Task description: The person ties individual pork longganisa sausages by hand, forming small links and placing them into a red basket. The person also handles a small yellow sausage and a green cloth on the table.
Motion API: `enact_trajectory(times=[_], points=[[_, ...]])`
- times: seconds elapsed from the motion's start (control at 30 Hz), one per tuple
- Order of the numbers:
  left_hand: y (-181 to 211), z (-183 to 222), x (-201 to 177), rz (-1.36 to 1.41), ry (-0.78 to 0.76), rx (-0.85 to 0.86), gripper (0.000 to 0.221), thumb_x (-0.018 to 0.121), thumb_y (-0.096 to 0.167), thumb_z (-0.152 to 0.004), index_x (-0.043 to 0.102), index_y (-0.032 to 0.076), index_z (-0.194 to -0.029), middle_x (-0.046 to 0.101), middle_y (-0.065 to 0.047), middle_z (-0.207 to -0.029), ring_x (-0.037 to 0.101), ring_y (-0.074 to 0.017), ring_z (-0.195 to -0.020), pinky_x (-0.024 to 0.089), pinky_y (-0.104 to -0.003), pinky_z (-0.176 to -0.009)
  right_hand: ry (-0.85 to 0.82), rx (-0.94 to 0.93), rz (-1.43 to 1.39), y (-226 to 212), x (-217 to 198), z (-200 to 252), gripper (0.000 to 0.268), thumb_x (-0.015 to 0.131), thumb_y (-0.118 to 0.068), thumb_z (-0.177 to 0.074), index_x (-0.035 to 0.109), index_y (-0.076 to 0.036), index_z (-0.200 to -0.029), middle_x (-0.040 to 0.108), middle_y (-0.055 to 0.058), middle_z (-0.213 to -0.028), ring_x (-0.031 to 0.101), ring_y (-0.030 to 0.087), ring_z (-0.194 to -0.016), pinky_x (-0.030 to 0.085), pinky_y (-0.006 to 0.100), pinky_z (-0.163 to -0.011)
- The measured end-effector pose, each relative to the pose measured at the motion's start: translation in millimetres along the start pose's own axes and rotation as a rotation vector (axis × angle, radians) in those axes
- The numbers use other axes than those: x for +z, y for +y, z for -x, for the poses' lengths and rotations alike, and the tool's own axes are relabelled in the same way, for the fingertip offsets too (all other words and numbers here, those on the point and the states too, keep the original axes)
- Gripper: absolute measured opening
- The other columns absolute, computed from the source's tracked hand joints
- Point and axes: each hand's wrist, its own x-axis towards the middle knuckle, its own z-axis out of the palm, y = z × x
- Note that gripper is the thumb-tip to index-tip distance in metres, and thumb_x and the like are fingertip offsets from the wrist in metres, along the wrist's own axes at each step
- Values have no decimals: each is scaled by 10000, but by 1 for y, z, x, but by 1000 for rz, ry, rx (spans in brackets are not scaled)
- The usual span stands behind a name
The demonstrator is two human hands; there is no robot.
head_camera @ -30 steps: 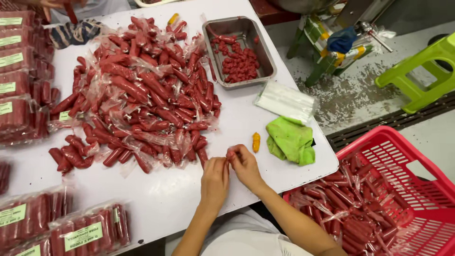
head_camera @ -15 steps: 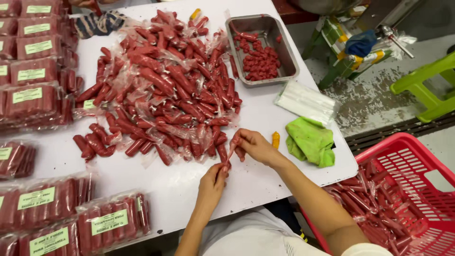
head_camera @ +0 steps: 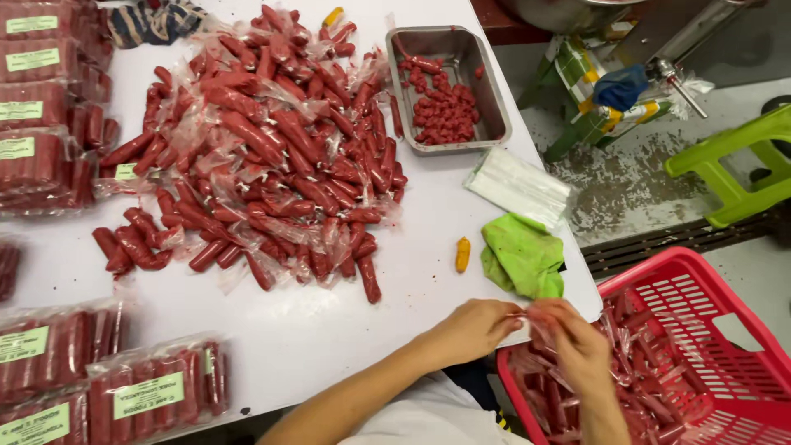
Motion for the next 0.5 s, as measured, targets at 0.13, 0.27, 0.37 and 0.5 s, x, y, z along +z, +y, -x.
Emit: enact_trajectory(times=[0.13, 0.27, 0.37, 0.5], points=[[6, -53, 64, 35, -208, 138, 354, 461, 298, -1040, 728, 81, -1124, 768, -169, -1087, 712, -332, -954, 509, -413, -837, 163, 67, -37, 10, -54, 51, 226, 527, 34, -998, 721, 36, -1115, 680, 204, -1210, 704, 230, -953, 618, 263, -732], [32, -74, 106, -82, -419, 237, 796, 306, 569, -950, 482, 16, -1494, 624, -300, -1359, 618, -451, -1232, 439, -431, -1066, 436, -17, 127, 32, -94, 91, 184, 619, -114, -1011, 710, 46, -1006, 712, 115, -906, 682, 244, -938, 578, 315, -946], [-11, -106, 86, -10, 40, 201, 375, 339, 119, -1072, 670, -8, -1193, 667, -214, -1166, 636, -359, -1079, 478, -498, -994, 470, 383, 315, 22, -133, 120, 139, 632, -126, -1039, 759, -70, -1037, 669, 54, -583, 564, 123, -509, 465, 246, -520], [-100, -123, -82, -744, 734, 161, 136, 512, -4, -880, 524, 110, -954, 593, -114, -842, 564, -327, -752, 443, -473, -636, 665, 559, 376, 84, -172, 148, 168, 768, -152, -1030, 767, -10, -1119, 705, 121, -763, 604, 185, -612, 479, 265, -584]])
